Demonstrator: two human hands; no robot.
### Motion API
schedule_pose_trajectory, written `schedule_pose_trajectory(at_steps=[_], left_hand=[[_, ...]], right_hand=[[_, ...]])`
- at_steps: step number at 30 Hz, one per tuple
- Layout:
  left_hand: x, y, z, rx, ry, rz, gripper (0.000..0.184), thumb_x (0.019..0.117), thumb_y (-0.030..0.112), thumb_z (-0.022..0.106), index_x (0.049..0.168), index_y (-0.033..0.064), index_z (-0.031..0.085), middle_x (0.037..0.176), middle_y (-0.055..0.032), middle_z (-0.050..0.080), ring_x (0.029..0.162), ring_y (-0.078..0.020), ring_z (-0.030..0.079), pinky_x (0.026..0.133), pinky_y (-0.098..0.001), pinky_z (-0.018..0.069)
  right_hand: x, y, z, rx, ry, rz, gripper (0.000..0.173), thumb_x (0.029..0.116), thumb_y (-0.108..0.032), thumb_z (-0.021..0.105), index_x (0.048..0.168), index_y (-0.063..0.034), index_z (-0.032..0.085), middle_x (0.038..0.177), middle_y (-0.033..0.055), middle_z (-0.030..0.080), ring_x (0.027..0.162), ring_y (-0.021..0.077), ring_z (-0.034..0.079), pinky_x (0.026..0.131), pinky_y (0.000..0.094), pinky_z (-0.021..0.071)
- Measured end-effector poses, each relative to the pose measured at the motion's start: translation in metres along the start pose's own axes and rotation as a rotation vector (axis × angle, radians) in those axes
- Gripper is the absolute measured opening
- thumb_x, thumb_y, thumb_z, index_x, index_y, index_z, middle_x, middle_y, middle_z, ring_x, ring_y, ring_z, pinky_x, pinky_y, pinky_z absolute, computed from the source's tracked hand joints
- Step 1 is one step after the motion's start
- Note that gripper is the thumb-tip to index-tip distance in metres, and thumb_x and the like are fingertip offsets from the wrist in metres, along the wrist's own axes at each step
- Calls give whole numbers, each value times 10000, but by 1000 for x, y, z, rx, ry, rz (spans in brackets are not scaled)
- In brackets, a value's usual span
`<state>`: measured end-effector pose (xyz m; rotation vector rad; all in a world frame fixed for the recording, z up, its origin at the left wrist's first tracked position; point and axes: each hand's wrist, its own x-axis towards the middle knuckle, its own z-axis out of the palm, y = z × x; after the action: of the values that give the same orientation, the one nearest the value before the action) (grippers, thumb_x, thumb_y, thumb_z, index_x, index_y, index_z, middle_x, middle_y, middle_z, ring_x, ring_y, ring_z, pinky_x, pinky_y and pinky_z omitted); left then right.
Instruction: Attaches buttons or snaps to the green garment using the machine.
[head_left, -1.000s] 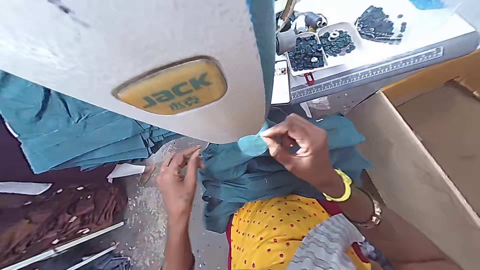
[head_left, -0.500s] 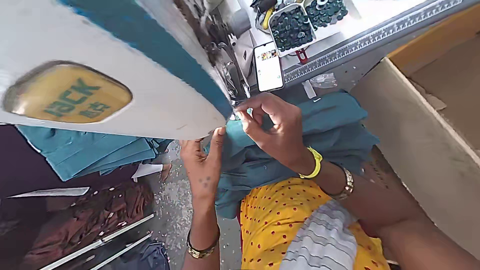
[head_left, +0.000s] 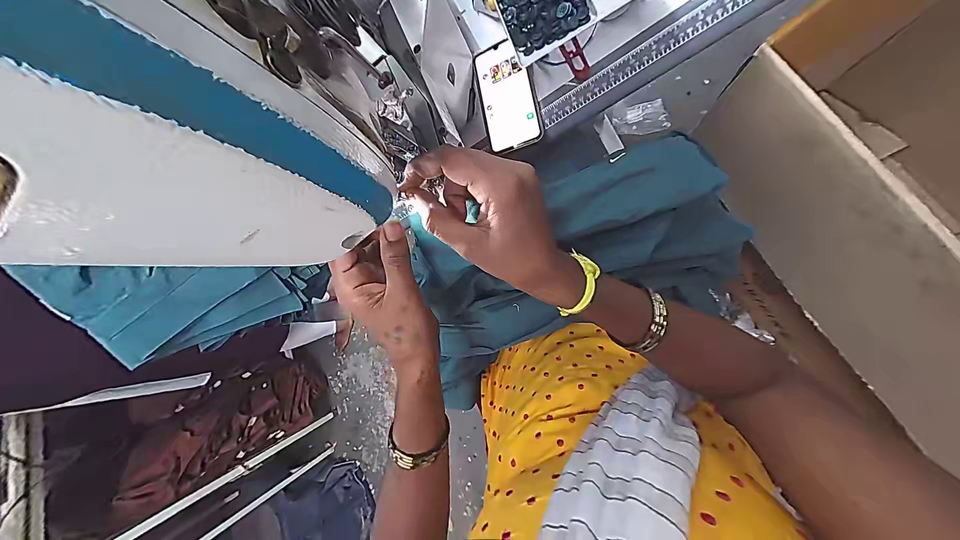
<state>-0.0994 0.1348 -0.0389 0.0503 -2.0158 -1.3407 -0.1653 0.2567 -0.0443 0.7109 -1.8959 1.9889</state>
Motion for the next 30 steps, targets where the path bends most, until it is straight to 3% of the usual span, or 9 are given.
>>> schedule_pose_trajectory(at_steps=[4,10,13,17,19,21,24,30], left_hand=[[1,0,14,-77,63,34,138,1000,70,612,1111,150,593,982,118,657,924,-3,626,867,-219,524],[6,0,24,-85,154,93,99,984,38,629,1053,109,621,970,84,689,941,-25,659,871,-241,551],[6,2,27,-119,157,53,102,1007,32,579,1035,125,613,939,99,686,902,-7,654,844,-223,546],[-7,-2,7,60,48,66,60,1015,105,573,1016,163,591,949,154,616,920,38,595,850,-198,506],[-21,-6,-7,158,-19,49,54,994,227,638,957,187,633,994,130,608,1022,-8,562,932,-239,467],[-37,-9,-11,105,-45,-46,80,957,239,677,944,161,686,1036,86,603,1093,-61,540,984,-267,446],[-43,-11,-12,-50,-61,-203,36,957,152,660,934,177,649,973,105,638,990,-32,612,853,-205,537],[-34,-13,-15,-185,-122,-279,59,963,135,665,926,181,670,917,108,659,916,-19,629,828,-214,542]], right_hand=[[-2,-2,-2,4,-1,-5,161,902,-12,710,1058,-11,747,793,60,661,594,104,541,526,276,463],[0,0,-2,15,7,-16,157,909,-17,720,1057,0,769,855,84,709,680,110,630,608,280,538],[-1,-4,-4,-19,-3,-39,150,922,-17,707,1057,7,766,868,98,709,693,120,642,608,274,542],[-13,-24,-22,-372,13,-152,173,941,-98,671,1057,-61,794,1004,104,720,989,252,645,838,385,516],[-29,-29,-25,-448,-13,-284,135,962,-94,651,1005,-83,778,1021,98,740,942,258,639,790,401,472],[-40,-26,-20,-501,-186,-360,169,982,-75,623,1081,-104,757,1069,85,745,904,234,657,734,356,494],[-39,-11,-17,-472,-306,-358,151,966,-125,667,1070,-74,764,936,92,708,892,245,663,732,322,550],[-29,-5,-25,-351,-309,-297,101,923,-126,718,956,-58,785,919,77,722,906,175,667,792,275,541]])
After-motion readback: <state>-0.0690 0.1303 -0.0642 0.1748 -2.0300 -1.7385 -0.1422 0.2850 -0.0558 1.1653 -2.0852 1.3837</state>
